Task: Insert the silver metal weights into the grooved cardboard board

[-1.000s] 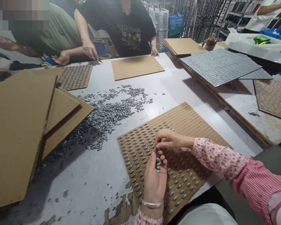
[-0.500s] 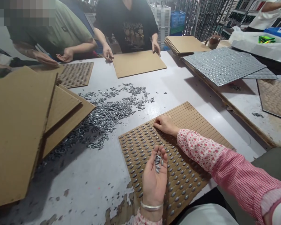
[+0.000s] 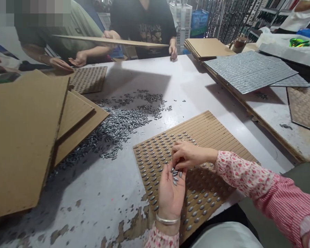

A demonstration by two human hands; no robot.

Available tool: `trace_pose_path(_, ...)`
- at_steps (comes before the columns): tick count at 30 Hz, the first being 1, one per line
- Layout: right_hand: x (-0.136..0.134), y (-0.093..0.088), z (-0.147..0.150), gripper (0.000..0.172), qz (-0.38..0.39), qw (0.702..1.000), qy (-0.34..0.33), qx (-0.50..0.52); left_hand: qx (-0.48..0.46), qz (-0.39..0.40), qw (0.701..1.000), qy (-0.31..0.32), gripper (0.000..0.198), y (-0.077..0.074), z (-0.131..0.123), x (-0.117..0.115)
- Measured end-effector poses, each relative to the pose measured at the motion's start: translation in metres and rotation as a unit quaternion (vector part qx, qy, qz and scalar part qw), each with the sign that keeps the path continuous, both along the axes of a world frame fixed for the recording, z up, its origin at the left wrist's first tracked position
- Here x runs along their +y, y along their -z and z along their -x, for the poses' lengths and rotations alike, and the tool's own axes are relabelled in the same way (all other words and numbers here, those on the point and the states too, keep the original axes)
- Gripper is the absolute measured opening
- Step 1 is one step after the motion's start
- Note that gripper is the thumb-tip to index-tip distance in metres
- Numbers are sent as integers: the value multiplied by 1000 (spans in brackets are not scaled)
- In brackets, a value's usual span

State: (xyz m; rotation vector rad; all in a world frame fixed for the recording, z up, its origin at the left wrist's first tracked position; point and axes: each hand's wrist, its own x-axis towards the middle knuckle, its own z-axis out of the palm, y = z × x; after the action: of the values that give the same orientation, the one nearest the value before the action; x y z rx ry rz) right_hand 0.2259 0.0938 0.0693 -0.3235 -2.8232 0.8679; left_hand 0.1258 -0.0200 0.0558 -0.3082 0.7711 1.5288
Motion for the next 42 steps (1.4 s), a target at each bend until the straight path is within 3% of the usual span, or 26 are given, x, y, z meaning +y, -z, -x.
trace_pose_path(2,-1,-1,-1,14,56,998,-7,6,2,-1,1000,2,24,-1,-1,0)
trace_pose_path(4,3,3,-3,14,164,986,19,32,17,-1,1000,13,24,-1,-1,-2)
trace_pose_path(6,14,10,-4,14,282,951,89,88,38,12,999,36,24,-2,2,-5)
trace_pose_path(8,31,21,-5,12,342,910,183,148,50,40,996,58,21,-1,5,-7)
trace_pose_path(10,49,32,-6,10,319,894,271,161,50,71,994,64,17,0,7,-9)
trace_pose_path(13,72,44,-5,7,211,914,336,80,43,68,994,74,12,4,9,-9)
trace_pose_path(16,85,51,-2,13,103,941,323,15,54,42,995,75,10,9,8,-8)
trace_pose_path(20,89,57,3,12,-10,951,308,-36,59,60,995,61,13,13,7,-6)
trace_pose_path(26,93,64,5,12,-55,943,321,-71,63,88,992,58,8,13,6,-5)
trace_pose_path(29,86,58,5,9,-20,941,337,-29,71,71,994,43,7,13,5,-3)
trace_pose_path(31,73,48,3,10,69,949,308,21,64,60,996,34,9,13,5,-2)
trace_pose_path(35,32,24,-5,24,308,943,115,61,50,69,996,26,7,12,3,0)
trace_pose_path(37,12,16,-7,28,339,936,67,67,36,64,997,23,7,11,1,1)
trace_pose_path(42,-6,14,-6,21,324,939,89,80,4,57,998,39,15,7,-3,3)
